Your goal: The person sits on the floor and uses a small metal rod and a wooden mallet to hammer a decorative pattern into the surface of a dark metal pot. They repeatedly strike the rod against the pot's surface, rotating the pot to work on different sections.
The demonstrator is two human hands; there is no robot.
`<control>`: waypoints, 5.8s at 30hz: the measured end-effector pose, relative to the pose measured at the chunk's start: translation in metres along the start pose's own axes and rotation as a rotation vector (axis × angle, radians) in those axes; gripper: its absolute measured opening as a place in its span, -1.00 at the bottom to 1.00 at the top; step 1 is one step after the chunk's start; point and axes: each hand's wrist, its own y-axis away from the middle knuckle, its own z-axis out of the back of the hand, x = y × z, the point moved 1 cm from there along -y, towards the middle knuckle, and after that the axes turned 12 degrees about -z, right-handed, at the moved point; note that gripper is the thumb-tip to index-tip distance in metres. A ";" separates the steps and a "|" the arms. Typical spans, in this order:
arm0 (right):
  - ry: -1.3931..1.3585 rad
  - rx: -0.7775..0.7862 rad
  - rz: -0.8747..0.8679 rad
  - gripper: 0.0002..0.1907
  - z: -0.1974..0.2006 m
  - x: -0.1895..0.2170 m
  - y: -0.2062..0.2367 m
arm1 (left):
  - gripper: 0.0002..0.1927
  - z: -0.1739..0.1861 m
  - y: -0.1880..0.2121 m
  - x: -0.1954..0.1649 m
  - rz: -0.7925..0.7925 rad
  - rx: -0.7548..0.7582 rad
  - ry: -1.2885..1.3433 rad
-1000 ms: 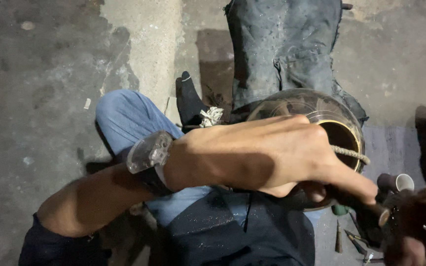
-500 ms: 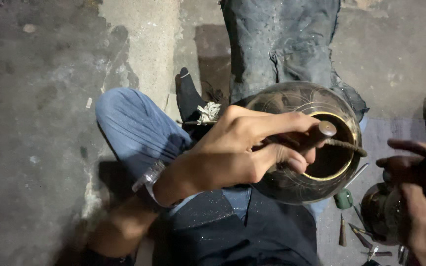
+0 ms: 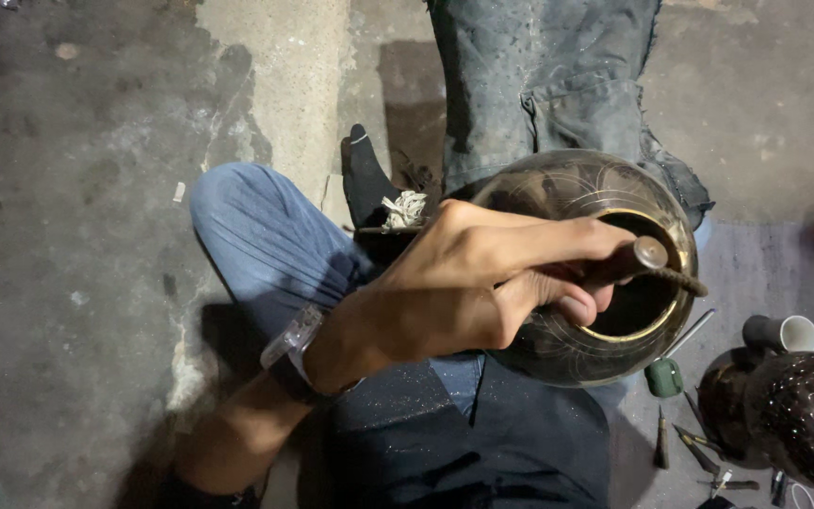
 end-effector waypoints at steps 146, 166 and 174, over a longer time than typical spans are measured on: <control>0.019 -0.123 0.032 -0.53 0.003 -0.061 0.036 | -0.74 -0.020 0.020 0.001 -0.009 0.019 -0.269; -0.049 -0.117 0.039 -0.45 0.005 -0.037 0.049 | -0.56 -0.014 0.007 0.002 -0.133 0.245 -0.180; -0.077 -0.094 0.046 -0.42 0.005 -0.027 0.062 | -0.67 -0.017 0.006 0.006 -0.137 0.284 -0.216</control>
